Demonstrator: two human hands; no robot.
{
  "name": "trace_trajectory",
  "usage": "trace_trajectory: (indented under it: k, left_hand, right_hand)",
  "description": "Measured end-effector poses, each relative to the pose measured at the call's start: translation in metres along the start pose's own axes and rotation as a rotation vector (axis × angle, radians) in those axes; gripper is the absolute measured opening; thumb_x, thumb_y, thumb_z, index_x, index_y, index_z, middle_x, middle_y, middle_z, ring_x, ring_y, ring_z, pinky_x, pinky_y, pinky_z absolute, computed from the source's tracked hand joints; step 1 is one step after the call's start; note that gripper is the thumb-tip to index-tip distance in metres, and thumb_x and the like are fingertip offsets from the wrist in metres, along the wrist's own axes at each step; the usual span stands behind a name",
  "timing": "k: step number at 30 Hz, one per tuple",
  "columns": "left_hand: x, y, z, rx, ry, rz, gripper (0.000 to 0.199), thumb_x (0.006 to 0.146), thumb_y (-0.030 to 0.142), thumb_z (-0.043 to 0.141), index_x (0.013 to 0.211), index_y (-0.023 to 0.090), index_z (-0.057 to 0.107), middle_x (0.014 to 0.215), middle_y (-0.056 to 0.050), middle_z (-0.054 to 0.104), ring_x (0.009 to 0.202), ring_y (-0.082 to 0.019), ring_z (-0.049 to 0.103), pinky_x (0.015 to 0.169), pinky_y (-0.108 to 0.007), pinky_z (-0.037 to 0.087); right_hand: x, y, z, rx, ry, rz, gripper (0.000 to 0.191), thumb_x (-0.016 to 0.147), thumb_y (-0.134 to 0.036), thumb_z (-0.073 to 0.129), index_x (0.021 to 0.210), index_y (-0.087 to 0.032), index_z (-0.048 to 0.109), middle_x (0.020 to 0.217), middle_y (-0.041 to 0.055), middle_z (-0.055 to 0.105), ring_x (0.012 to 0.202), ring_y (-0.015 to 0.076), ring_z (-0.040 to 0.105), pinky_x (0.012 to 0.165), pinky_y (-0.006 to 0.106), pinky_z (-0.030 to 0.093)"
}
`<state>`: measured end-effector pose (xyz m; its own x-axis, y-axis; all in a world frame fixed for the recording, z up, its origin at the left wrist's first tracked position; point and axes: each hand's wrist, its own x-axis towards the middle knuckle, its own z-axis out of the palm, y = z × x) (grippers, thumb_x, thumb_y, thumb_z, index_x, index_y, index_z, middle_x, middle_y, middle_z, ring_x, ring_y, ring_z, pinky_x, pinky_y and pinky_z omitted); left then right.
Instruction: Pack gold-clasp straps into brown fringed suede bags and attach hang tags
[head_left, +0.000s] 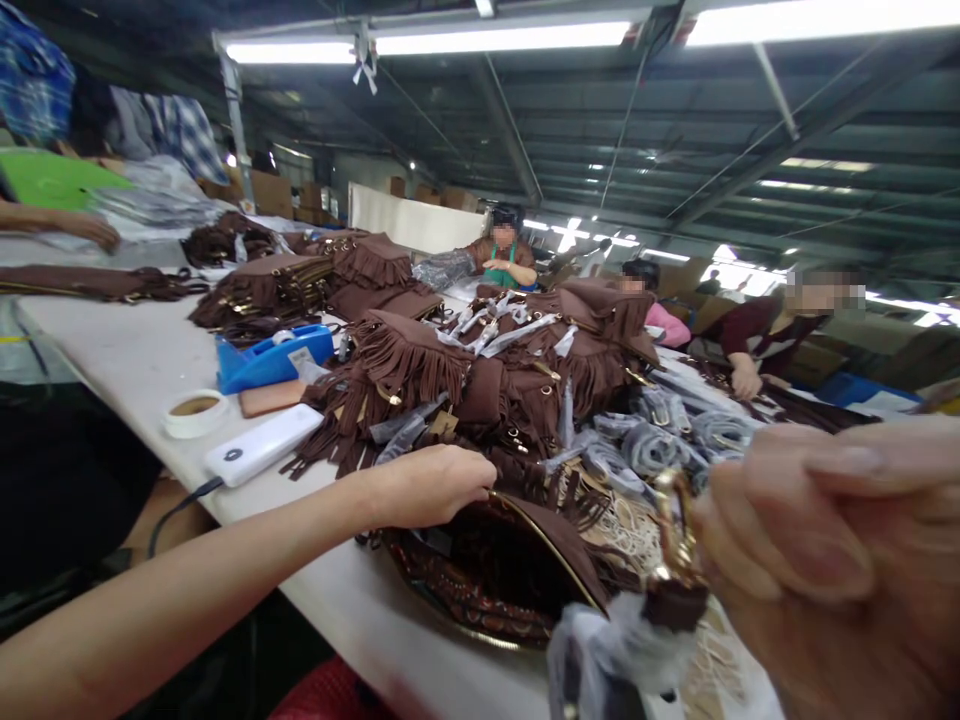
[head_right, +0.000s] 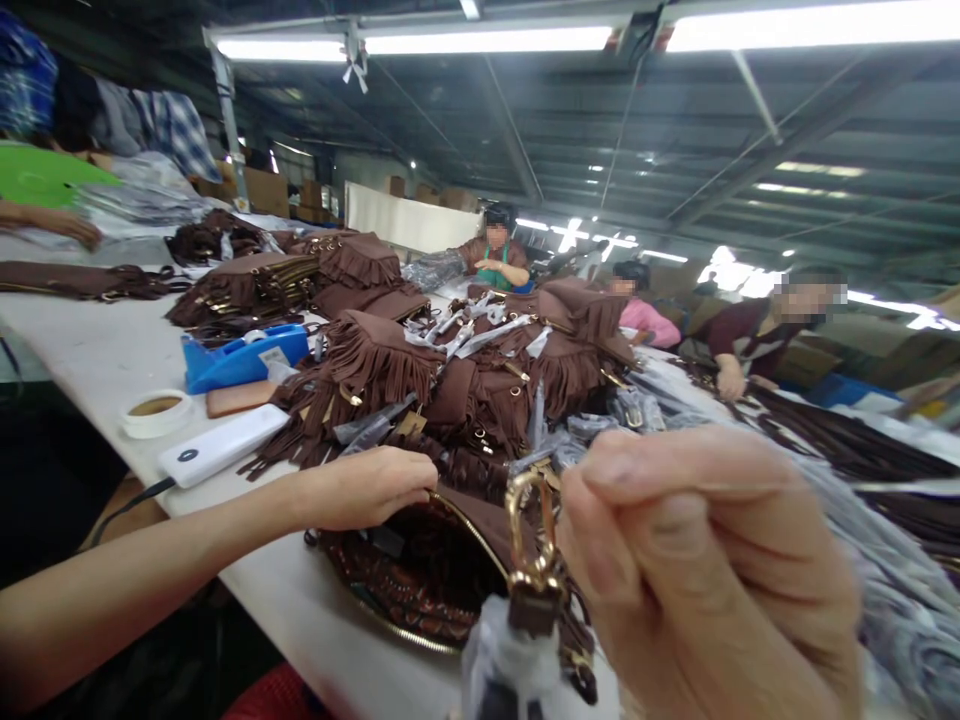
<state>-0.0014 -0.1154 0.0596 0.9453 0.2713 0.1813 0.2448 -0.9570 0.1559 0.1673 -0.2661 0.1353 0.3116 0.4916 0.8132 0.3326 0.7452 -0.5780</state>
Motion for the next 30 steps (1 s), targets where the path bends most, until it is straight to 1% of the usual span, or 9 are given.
trace_trajectory:
  k: [2,5,7,10,13,17,21,26,30]
  left_hand:
    - [-0.002,-0.003,0.003,-0.02,-0.002,-0.008,0.012,0.094,0.012,0.055,0.084,0.016,0.06,0.085,-0.005,0.067,0.081,-0.02,0.064,0.073,-0.025,0.046]
    - [-0.003,-0.006,0.006,-0.041,0.01,-0.023,0.011,0.094,0.012,0.055,0.084,0.016,0.06,0.085,-0.004,0.066,0.079,-0.019,0.062,0.071,-0.025,0.045]
    - [-0.002,-0.006,0.005,-0.059,0.023,-0.032,0.012,0.094,0.011,0.054,0.085,0.016,0.06,0.085,-0.003,0.066,0.079,-0.018,0.061,0.071,-0.024,0.044]
    - [-0.001,-0.008,0.004,-0.089,0.04,-0.042,0.015,0.094,0.009,0.051,0.084,0.015,0.059,0.084,-0.003,0.065,0.08,-0.018,0.061,0.071,-0.023,0.044]
    - [0.001,-0.011,0.002,-0.137,0.067,-0.061,0.017,0.094,0.008,0.047,0.084,0.015,0.059,0.083,-0.003,0.064,0.078,-0.018,0.059,0.07,-0.024,0.043]
    - [0.004,-0.015,-0.001,-0.234,0.136,-0.055,0.021,0.095,0.009,0.042,0.083,0.016,0.057,0.081,-0.002,0.06,0.077,-0.017,0.056,0.073,-0.025,0.041]
    - [0.007,-0.021,-0.003,-0.367,0.133,-0.108,0.022,0.093,0.013,0.042,0.074,0.018,0.052,0.072,0.001,0.053,0.07,-0.015,0.049,0.067,-0.025,0.036]
    - [0.011,-0.04,0.002,-0.444,0.119,-0.175,0.025,0.093,0.023,0.041,0.069,0.018,0.047,0.068,0.004,0.048,0.067,-0.013,0.045,0.064,-0.023,0.036]
    - [0.008,-0.051,0.007,-0.448,0.125,-0.27,0.027,0.092,0.026,0.037,0.068,0.019,0.044,0.067,0.004,0.045,0.067,-0.014,0.045,0.062,-0.023,0.037]
  right_hand:
    - [0.002,0.006,0.017,0.064,0.039,-0.014,0.009,0.084,-0.032,0.077,0.082,-0.024,0.073,0.063,0.0003,0.058,0.044,0.011,0.046,0.034,0.027,0.028]
    - [-0.003,0.021,0.022,-0.015,0.028,-0.191,0.009,0.088,-0.016,0.069,0.093,-0.023,0.074,0.067,-0.0006,0.061,0.054,0.0129,0.053,0.045,0.027,0.041]
    - [-0.015,0.028,0.017,-0.1,-0.181,-0.207,0.019,0.091,-0.012,0.062,0.102,-0.024,0.072,0.071,-0.0002,0.063,0.058,0.0133,0.056,0.051,0.027,0.045]
    - [-0.044,0.033,0.006,-0.172,-0.631,-0.171,0.019,0.093,-0.016,0.06,0.107,-0.025,0.07,0.067,-0.0008,0.064,0.052,0.0126,0.056,0.046,0.024,0.042]
    - [-0.077,0.044,-0.002,-0.3,-0.848,-0.118,0.015,0.095,-0.017,0.054,0.101,-0.024,0.067,0.065,-0.0005,0.063,0.052,0.0125,0.056,0.047,0.022,0.04]
    - [-0.102,0.069,-0.012,-0.446,-0.915,0.004,0.022,0.1,-0.014,0.038,0.1,-0.019,0.059,0.073,0.002,0.064,0.06,0.0128,0.06,0.054,0.02,0.042]
    - [-0.102,0.091,-0.009,-0.638,-0.923,-0.011,0.026,0.099,-0.013,0.034,0.095,-0.018,0.059,0.075,0.0034,0.064,0.062,0.0164,0.062,0.056,0.025,0.041]
    - [-0.084,0.112,0.021,-1.041,-1.098,0.031,0.027,0.088,-0.002,0.043,0.096,-0.017,0.064,0.085,0.0069,0.069,0.072,0.0207,0.066,0.058,0.028,0.037]
    - [-0.068,0.13,0.044,-1.099,-1.164,0.086,0.029,0.085,0.004,0.044,0.09,-0.016,0.065,0.086,0.0085,0.071,0.072,0.0188,0.066,0.057,0.028,0.032]
